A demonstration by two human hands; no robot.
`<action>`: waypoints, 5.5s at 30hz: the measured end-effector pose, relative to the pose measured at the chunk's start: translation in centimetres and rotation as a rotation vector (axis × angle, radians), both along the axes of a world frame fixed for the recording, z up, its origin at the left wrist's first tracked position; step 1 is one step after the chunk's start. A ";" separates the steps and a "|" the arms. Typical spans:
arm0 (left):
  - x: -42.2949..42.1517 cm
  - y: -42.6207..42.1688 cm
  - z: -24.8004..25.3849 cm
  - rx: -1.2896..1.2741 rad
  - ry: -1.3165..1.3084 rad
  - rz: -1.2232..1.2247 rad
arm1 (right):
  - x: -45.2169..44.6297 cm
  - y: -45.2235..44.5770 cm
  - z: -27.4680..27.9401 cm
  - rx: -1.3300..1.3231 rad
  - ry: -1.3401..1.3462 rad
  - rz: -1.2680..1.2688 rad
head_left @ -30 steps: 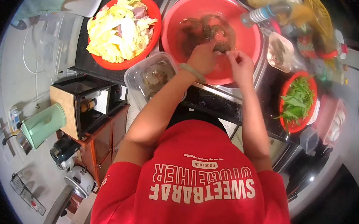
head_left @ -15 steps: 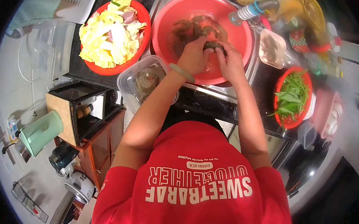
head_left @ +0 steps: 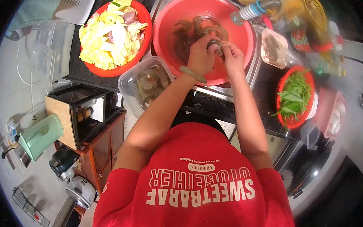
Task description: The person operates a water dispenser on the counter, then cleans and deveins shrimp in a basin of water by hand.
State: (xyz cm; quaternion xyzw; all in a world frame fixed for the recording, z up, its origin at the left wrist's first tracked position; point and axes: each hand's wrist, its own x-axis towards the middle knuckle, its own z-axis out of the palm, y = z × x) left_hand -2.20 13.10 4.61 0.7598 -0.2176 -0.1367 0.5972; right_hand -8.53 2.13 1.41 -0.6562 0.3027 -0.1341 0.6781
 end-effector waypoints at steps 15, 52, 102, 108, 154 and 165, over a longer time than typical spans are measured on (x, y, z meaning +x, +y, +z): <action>0.2 -0.1 -0.7 -0.489 0.621 0.076 | 0.7 -1.8 -0.3 0.876 -0.036 -0.354; 1.5 1.3 0.3 -0.660 1.002 -0.325 | -0.8 0.2 7.5 -0.869 -0.060 0.073; 0.9 1.8 -0.2 -0.374 0.849 -0.536 | -1.1 0.6 8.9 -0.488 0.107 0.147; 0.8 1.9 0.7 -0.388 0.845 -0.491 | -1.6 0.1 9.1 -0.426 0.041 0.201; 0.9 1.8 0.4 -0.289 0.463 -0.602 | -2.7 0.2 12.0 -0.772 -0.063 0.324; 0.9 1.8 0.2 -0.167 0.209 -0.561 | -2.2 0.8 10.6 -0.882 0.000 0.264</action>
